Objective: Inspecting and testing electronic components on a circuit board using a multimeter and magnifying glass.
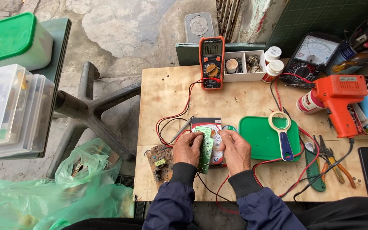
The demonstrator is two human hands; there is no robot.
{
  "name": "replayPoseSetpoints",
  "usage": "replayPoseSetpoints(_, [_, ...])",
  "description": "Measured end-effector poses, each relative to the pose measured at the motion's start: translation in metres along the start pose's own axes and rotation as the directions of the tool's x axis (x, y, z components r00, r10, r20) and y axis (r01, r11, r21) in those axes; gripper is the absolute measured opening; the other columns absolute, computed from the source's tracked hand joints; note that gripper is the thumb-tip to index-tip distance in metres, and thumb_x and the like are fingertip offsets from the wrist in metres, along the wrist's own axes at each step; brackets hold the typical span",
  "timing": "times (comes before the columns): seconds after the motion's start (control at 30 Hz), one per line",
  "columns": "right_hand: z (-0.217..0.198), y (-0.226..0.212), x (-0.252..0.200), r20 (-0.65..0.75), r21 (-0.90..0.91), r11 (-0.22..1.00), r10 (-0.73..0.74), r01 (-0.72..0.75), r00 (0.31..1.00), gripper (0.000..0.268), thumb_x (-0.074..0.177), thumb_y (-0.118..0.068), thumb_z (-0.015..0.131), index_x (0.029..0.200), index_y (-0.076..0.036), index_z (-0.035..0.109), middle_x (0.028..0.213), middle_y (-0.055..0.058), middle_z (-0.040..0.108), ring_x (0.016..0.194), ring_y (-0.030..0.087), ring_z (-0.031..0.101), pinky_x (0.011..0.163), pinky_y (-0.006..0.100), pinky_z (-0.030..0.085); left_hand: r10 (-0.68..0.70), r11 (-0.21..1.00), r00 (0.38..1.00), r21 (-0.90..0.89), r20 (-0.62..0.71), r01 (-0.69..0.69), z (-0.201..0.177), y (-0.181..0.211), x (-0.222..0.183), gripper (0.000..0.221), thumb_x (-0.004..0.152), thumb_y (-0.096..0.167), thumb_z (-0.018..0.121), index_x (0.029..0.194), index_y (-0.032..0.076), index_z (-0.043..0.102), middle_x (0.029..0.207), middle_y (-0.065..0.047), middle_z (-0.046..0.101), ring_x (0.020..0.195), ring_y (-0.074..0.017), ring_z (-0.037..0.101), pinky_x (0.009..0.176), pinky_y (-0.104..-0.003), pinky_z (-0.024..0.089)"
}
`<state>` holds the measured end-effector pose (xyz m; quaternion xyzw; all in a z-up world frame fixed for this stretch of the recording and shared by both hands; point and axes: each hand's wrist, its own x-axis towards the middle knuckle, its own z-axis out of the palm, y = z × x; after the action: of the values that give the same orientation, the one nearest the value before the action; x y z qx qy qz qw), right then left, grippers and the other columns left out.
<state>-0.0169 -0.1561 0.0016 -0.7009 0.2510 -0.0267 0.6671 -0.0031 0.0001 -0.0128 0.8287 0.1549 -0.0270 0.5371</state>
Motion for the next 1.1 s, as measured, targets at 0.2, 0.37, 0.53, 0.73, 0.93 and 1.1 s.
replayPoseSetpoints(0.2, [0.01, -0.015, 0.001, 0.032, 0.079, 0.996, 0.041, -0.044, 0.999, 0.022, 0.104, -0.015, 0.068, 0.119, -0.003, 0.078, 0.072, 0.013, 0.074, 0.056, 0.009, 0.047, 0.048, 0.022, 0.036, -0.066, 0.997, 0.998, -0.04, 0.005, 0.066, 0.008, 0.001, 0.004, 0.015, 0.097, 0.033, 0.087, 0.11, 0.028, 0.091, 0.096, -0.005, 0.083, 0.099, -0.0254, 0.082, 0.092, -0.042, 0.066])
replayPoseSetpoints(0.37, [0.012, 0.009, 0.017, -0.056, 0.01, 0.999, 0.032, -0.032, 0.998, 0.019, 0.1, -0.019, 0.076, 0.114, -0.009, 0.083, 0.068, 0.007, 0.069, 0.065, 0.009, 0.05, 0.057, 0.024, 0.037, -0.128, 0.991, 0.992, -0.03, 0.023, 0.128, 0.009, 0.006, 0.006, 0.015, 0.097, 0.037, 0.085, 0.108, 0.028, 0.089, 0.09, -0.003, 0.083, 0.095, -0.0246, 0.082, 0.091, -0.042, 0.065])
replayPoseSetpoints(0.53, [0.014, 0.023, 0.024, -0.067, 0.071, 0.995, 0.076, -0.071, 0.995, 0.019, 0.101, -0.017, 0.077, 0.115, -0.004, 0.081, 0.082, 0.012, 0.077, 0.059, 0.01, 0.056, 0.052, 0.023, 0.042, -0.116, 0.99, 0.992, -0.078, 0.053, 0.12, 0.015, -0.001, 0.009, 0.017, 0.098, 0.038, 0.085, 0.107, 0.024, 0.088, 0.091, -0.004, 0.082, 0.092, -0.0226, 0.079, 0.092, -0.043, 0.063])
replayPoseSetpoints(0.73, [0.02, 0.006, 0.025, -0.028, 0.071, 0.99, 0.127, -0.125, 0.991, 0.03, 0.1, -0.029, 0.084, 0.122, -0.009, 0.083, 0.092, 0.005, 0.081, 0.076, 0.007, 0.059, 0.062, 0.021, 0.045, -0.089, 0.99, 0.995, -0.111, 0.033, 0.092, 0.013, 0.001, 0.014, 0.015, 0.099, 0.034, 0.084, 0.105, 0.021, 0.088, 0.096, -0.002, 0.08, 0.084, -0.018, 0.074, 0.085, -0.037, 0.062])
replayPoseSetpoints(0.93, [0.015, 0.009, 0.022, 0.007, 0.029, 0.998, 0.06, -0.06, 0.998, 0.014, 0.1, -0.023, 0.085, 0.11, -0.014, 0.088, 0.086, -0.002, 0.075, 0.084, 0.006, 0.057, 0.076, 0.022, 0.049, -0.038, 0.992, 0.999, -0.121, -0.012, 0.036, 0.01, 0.012, 0.003, 0.012, 0.098, 0.031, 0.085, 0.103, 0.02, 0.088, 0.112, -0.004, 0.074, 0.083, -0.0165, 0.068, 0.084, -0.038, 0.062])
replayPoseSetpoints(1.1, [0.012, 0.007, 0.02, 0.042, 0.033, 0.999, 0.022, -0.023, 0.999, 0.011, 0.101, -0.02, 0.082, 0.109, -0.014, 0.087, 0.083, -0.003, 0.071, 0.083, 0.006, 0.057, 0.075, 0.021, 0.049, -0.023, 0.993, 1.0, -0.119, 0.017, 0.025, 0.008, 0.006, 0.003, 0.015, 0.095, 0.034, 0.088, 0.102, 0.021, 0.089, 0.12, -0.005, 0.075, 0.084, -0.0178, 0.066, 0.086, -0.038, 0.06])
